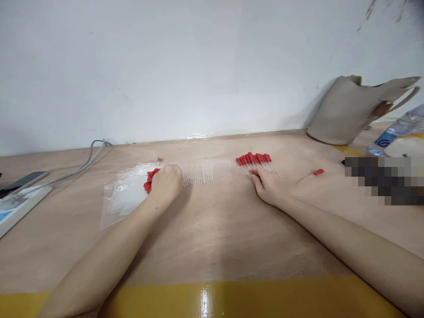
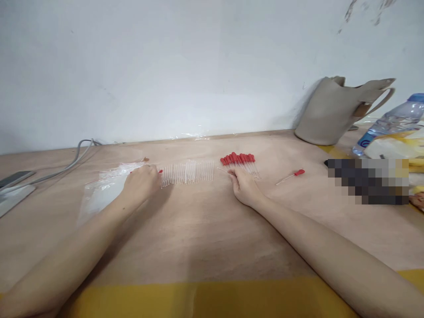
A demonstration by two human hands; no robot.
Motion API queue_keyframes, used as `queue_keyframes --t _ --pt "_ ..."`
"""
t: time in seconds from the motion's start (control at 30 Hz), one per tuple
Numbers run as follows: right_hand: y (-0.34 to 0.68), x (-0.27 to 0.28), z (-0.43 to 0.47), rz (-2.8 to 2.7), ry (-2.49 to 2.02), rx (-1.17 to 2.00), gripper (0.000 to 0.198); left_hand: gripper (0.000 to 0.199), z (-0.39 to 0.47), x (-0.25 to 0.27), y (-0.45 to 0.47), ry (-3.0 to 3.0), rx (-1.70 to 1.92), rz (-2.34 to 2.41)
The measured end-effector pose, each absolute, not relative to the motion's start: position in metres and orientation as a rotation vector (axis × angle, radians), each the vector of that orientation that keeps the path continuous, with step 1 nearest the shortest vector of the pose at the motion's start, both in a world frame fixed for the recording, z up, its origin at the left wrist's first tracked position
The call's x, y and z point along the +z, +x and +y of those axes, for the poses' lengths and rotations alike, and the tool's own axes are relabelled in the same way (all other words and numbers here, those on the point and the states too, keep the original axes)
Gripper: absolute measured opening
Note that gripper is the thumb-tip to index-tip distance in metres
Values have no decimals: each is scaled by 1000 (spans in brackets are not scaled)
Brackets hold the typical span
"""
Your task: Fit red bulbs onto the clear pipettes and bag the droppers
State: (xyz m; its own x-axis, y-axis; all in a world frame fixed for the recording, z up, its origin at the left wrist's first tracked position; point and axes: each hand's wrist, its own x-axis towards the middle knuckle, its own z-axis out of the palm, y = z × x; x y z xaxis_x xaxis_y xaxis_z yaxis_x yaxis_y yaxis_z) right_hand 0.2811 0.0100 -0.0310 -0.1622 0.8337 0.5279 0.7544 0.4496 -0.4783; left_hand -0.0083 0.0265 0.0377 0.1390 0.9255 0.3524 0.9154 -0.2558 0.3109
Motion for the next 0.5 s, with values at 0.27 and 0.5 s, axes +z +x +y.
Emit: queue_keyframes --t 0.27,0.5 --pt "283 -33 8 -1991 -1180 107 26 20 2 6 35 2779 540 1232" --pt "277 -30 2 -2071 -1123 95 25 20 10 -17 41 2644 798 1093"
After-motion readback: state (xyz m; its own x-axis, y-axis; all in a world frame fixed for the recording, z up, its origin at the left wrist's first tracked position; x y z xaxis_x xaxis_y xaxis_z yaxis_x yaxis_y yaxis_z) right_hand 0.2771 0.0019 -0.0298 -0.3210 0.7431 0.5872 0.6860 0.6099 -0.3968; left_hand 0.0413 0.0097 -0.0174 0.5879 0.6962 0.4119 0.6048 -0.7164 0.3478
